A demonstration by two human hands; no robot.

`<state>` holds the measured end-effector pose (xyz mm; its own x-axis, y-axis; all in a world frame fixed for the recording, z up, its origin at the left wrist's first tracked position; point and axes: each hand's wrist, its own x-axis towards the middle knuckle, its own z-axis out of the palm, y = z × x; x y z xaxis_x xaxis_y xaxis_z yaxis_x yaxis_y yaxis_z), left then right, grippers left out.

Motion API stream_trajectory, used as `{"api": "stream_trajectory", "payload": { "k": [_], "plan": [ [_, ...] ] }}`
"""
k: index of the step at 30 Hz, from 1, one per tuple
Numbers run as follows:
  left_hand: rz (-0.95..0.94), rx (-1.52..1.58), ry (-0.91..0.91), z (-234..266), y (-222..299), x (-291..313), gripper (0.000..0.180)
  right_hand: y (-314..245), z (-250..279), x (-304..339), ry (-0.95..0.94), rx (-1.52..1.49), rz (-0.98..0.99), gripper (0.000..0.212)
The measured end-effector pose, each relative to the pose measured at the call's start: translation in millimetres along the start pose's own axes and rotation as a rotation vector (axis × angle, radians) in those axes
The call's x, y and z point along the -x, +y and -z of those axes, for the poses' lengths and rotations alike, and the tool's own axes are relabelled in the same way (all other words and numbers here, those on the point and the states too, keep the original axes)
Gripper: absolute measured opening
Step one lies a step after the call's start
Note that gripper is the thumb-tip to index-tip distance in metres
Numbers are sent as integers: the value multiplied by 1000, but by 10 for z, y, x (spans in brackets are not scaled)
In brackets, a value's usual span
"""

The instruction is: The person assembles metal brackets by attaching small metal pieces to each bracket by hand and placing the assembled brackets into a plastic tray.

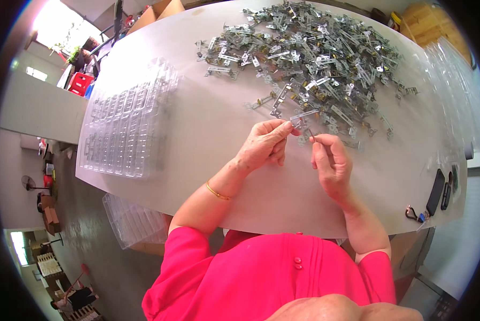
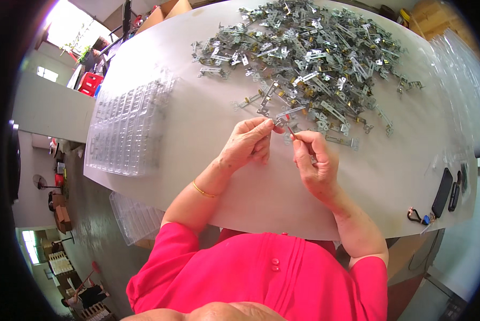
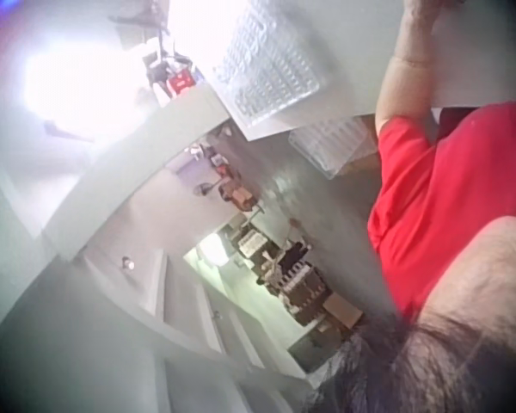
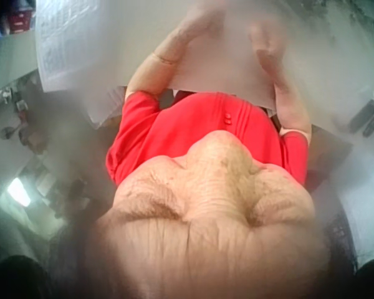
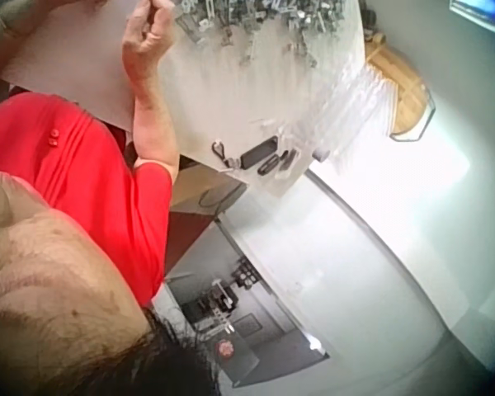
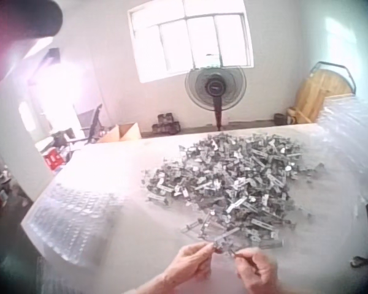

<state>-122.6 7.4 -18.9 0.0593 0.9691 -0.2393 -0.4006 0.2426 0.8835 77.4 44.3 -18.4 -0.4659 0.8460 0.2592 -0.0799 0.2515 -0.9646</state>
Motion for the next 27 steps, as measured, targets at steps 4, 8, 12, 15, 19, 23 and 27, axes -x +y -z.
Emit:
{"api": "stream_trajectory", "payload": {
  "k": [4, 8, 12, 15, 19, 23, 27],
  "plan": [
    [12, -37, -2, -41, 15, 14, 36, -3, 21, -2, -4, 10, -16, 9],
    [30, -96, 20, -52, 15, 23, 36, 2, 22, 0, -21, 35, -56, 7],
    [-8, -144, 18, -49, -1, 23, 35, 15, 9, 0, -24, 33, -82, 6],
    [-38, -170, 15, -24, -30, 11, 36, 30, 21, -4, -26, 74, -75, 6],
    [-83, -254, 64, -39, -18, 21, 34, 39, 28, -10, -18, 82, -67, 6],
    [-85, -392, 152, -73, 35, 40, 34, 36, 12, -22, -11, 115, -28, 6],
    [-122, -473, 142, -104, 13, 55, 30, 65, 9, -7, -18, 99, -28, 16]
  ]
}}
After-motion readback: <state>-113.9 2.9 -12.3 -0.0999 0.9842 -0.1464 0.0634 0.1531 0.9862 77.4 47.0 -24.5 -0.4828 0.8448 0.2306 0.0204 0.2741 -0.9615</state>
